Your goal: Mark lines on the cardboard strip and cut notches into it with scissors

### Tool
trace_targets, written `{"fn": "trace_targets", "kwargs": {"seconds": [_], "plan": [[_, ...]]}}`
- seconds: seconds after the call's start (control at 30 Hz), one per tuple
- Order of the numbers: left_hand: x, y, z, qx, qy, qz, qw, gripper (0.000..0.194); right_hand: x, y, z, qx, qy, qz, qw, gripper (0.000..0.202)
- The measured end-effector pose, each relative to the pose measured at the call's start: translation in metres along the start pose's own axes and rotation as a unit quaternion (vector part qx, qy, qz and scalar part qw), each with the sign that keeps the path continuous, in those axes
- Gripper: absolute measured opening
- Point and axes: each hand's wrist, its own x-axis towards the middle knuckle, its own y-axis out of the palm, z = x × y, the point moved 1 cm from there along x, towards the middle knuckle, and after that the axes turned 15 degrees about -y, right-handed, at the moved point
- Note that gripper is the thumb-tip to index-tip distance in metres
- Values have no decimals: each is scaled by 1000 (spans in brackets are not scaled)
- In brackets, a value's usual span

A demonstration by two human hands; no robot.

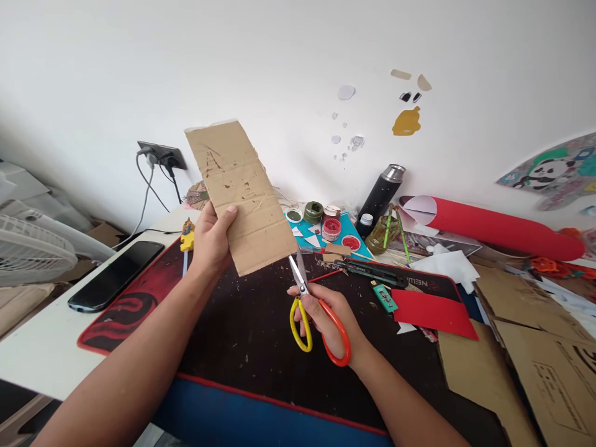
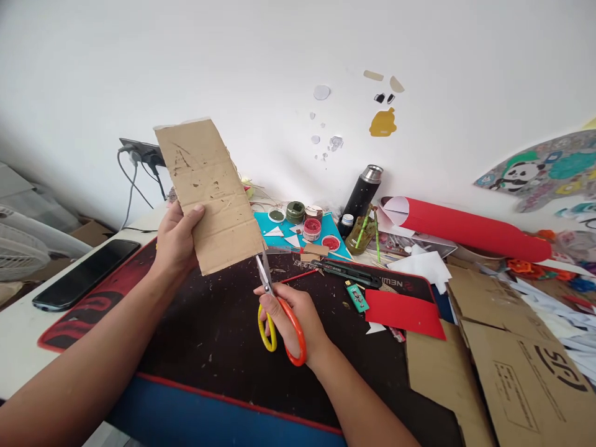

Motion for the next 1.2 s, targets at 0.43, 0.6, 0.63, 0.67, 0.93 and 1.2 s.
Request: {"fn": "trace_targets", "kwargs": {"seconds": [0.43, 0.6, 0.63, 0.67, 0.93, 1.2], "plan": [[-12, 11, 5, -9, -41, 38, 998, 46, 0, -1, -7, 27, 44, 35, 998, 76], [-22, 15, 12, -16, -108, 50, 993, 54, 2, 1, -8, 54, 58, 42, 996, 75], [-25, 16, 13, -2, -120, 70, 990, 58, 3, 1, -7, 48, 54, 25, 997, 73], [-28, 18, 14, 15, -130, 92, 987, 62, 4, 0, -5, 41, 49, 7, 998, 72], [-13, 9, 8, -4, -3, 6, 1000, 61, 5, -3, 3, 18, 25, -35, 999, 68], [-15, 11, 7, 7, -7, 19, 1000, 61, 0, -2, -5, -4, 30, -13, 999, 64]]}}
